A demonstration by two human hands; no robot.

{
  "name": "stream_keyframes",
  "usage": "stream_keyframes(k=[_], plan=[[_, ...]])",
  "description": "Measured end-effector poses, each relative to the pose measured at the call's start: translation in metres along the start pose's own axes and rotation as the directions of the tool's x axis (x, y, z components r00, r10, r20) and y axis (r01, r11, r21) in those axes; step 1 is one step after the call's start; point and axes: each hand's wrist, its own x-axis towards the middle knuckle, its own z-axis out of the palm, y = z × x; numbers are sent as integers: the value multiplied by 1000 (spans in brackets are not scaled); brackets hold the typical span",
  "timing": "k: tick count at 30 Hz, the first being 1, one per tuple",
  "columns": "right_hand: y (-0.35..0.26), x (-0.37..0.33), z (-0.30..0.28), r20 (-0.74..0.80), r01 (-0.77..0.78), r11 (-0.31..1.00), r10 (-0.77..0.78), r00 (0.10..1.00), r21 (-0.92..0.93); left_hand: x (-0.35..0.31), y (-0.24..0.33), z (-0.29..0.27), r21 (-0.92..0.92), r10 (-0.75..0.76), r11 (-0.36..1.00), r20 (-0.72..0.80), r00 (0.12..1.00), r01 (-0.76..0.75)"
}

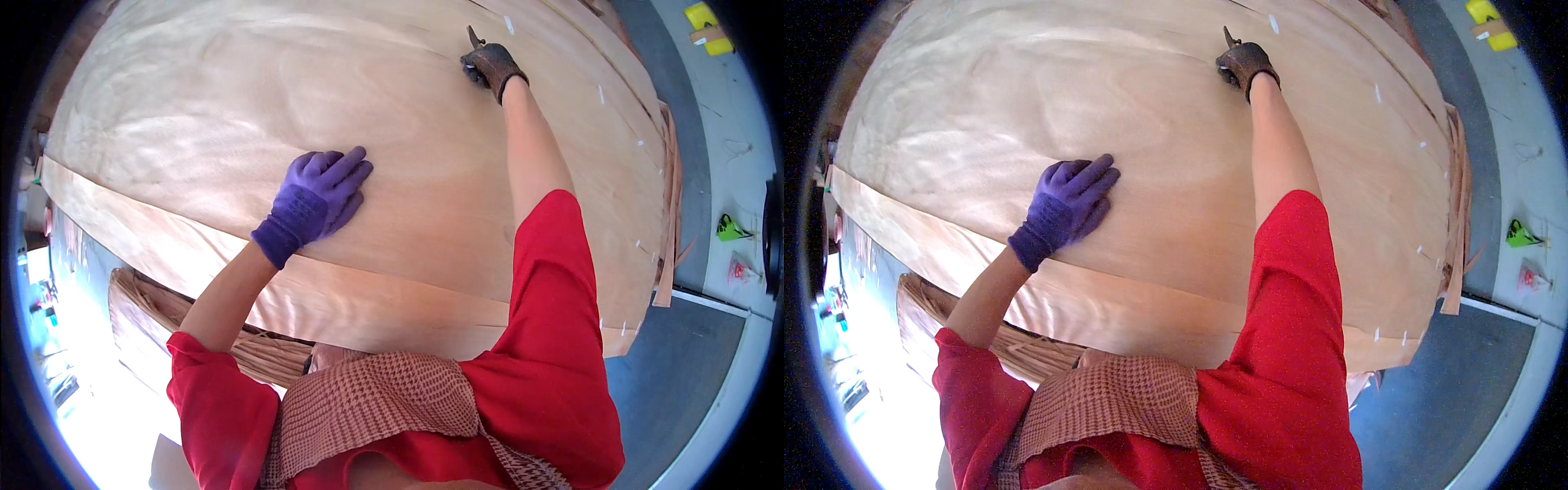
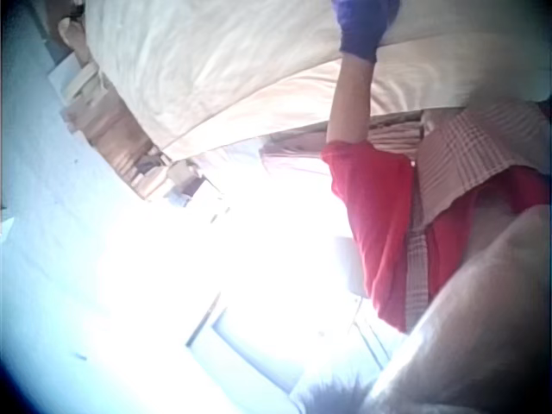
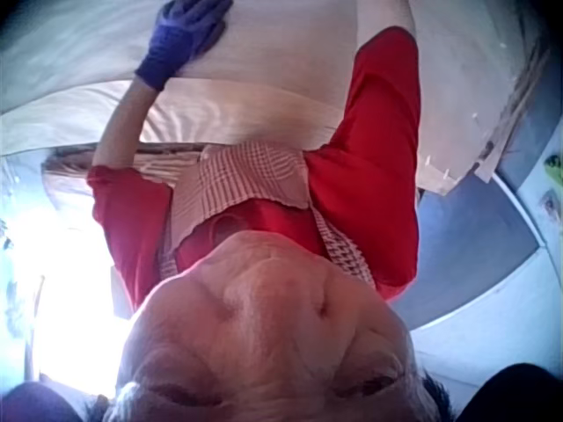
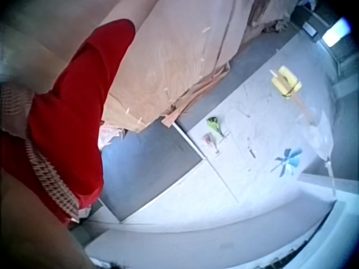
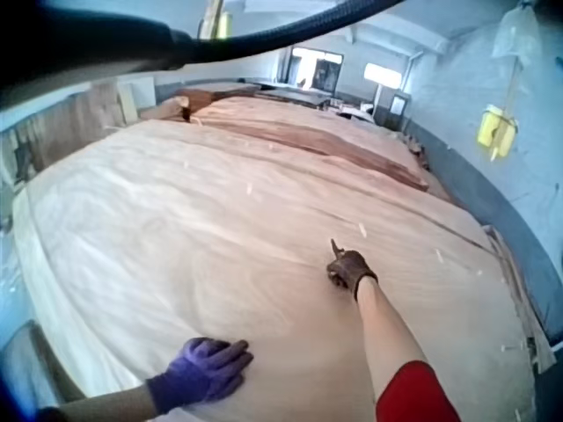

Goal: The person applies adhesive markers to wood veneer sheets, measures and trims the sheets using a tape measure and a utility knife, and then lifts and stacks the sheets together.

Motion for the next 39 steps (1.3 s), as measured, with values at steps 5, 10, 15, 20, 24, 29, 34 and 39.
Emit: stream_keyframes(k=[5, 10, 15, 20, 24, 29, 34, 39], plan=[[-51, -31, -12, 3, -291, 935, 296, 955, 201, 2, -3, -5, 6, -1, 1000, -21, 1000, 1], [-44, -51, -19, -29, -314, 949, 315, 949, 28, 4, 3, 0, -9, 16, 1000, -31, 999, -16], [-62, -61, -17, -68, -142, 966, 130, 989, -217, -15, -8, 8, -6, -4, 1000, -99, 995, 3], [19, -104, -32, -182, -25, 977, -14, 983, -213, 1, -13, 7, -50, 100, 993, -138, 985, -108], [-34, -163, -15, -131, -121, 951, 164, 978, 286, -20, -3, 0, 9, 53, 999, -101, 993, -52], [-97, -204, -26, -166, -67, 990, 88, 982, 127, -5, -9, 1, 14, -46, 998, -347, 937, 54], [-153, -287, 10, -244, -179, 972, 212, 946, 152, -91, -31, -100, -50, 95, 990, -435, 896, -129], [-306, -354, 118, -147, -114, 904, 189, 971, 412, -288, -88, -149, -45, -130, 992, -289, 948, 122]])
